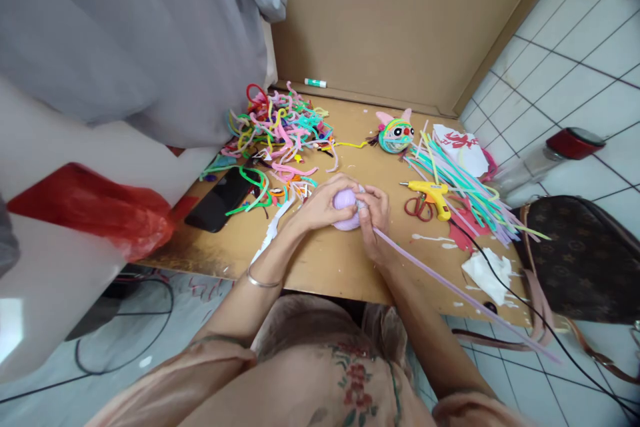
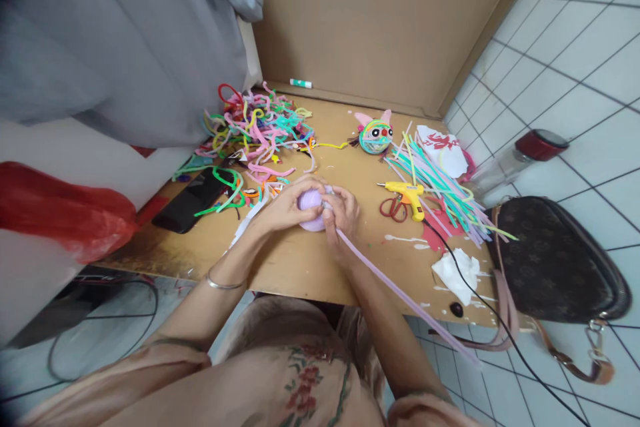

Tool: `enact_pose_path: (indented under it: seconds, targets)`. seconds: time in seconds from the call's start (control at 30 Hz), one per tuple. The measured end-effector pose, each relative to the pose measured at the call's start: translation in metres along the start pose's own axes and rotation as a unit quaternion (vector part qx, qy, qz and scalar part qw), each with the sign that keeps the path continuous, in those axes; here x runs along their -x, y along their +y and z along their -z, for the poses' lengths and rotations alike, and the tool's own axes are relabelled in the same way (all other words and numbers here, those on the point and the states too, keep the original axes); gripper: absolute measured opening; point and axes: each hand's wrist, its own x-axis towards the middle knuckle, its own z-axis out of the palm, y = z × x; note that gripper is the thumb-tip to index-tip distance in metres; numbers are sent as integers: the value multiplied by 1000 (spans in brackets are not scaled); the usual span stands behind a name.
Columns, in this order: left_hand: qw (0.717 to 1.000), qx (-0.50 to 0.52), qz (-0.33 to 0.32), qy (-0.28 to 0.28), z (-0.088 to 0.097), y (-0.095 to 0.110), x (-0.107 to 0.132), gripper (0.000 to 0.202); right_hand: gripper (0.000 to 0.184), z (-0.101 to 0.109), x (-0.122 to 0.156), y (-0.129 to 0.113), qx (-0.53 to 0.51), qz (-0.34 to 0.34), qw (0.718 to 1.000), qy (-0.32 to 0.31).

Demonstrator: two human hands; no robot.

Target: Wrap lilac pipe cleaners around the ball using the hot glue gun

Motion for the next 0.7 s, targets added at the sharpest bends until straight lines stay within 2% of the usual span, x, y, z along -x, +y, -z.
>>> enact_pose_path:
  seconds: [0.37,0.7]
  targets:
    - [999,-18,28,8,-2,-1,3,39,35,4,2,-8,156,66,985,20]
    - [999,-30,11,3,-2,-1,2,36,34,5,3,-10,173,76,982,29]
